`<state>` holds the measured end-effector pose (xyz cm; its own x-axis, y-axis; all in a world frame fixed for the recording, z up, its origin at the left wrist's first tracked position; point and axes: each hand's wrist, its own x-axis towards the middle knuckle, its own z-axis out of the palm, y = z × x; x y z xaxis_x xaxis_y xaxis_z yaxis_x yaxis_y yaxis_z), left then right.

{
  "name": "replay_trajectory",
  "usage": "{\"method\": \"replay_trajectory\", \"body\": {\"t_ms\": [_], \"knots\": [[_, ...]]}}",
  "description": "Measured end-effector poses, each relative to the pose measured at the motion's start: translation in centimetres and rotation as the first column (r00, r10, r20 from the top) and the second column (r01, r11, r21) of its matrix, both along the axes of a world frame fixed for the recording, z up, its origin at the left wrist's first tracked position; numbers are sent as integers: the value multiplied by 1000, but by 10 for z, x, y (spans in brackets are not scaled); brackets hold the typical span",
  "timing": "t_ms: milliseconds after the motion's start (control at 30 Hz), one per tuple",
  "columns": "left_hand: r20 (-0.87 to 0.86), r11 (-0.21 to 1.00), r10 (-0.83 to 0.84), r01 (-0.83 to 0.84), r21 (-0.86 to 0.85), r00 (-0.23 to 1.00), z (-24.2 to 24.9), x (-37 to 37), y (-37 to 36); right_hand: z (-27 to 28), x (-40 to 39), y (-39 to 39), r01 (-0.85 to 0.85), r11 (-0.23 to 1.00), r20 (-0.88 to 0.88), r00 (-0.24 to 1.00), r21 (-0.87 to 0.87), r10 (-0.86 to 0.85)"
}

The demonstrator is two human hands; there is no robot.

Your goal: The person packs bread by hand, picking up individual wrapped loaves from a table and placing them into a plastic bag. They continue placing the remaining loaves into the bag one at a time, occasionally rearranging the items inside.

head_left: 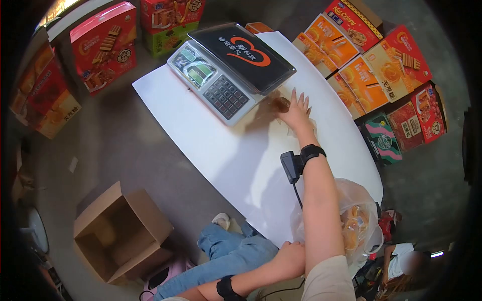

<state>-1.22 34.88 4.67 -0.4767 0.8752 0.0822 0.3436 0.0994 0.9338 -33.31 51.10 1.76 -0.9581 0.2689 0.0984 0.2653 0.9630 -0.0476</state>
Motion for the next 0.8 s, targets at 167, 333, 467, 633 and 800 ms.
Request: {"method": "replay_trajectory", "body": {"t_ms": [167,333,467,633,800], "knots": [[19,995,68,-69,77,998,-3,2,2,-13,-8,9,-61,997,45,997,-44,63],[52,984,68,-75,163,996,0,0,-5,-13,10,-6,-75,992,137,989,99,61],[24,992,26,-29,126,999,-5,5,4,17,31,-33,-57,993,231,972,101,32],[-28,986,-121,117,-117,992,9,-5,4,26,48,-5,13,952,137,990,-307,30],[12,998,-55,55,19,998,13,-7,-2,115,136,-22,26,520,100,989,-854,113]]}}
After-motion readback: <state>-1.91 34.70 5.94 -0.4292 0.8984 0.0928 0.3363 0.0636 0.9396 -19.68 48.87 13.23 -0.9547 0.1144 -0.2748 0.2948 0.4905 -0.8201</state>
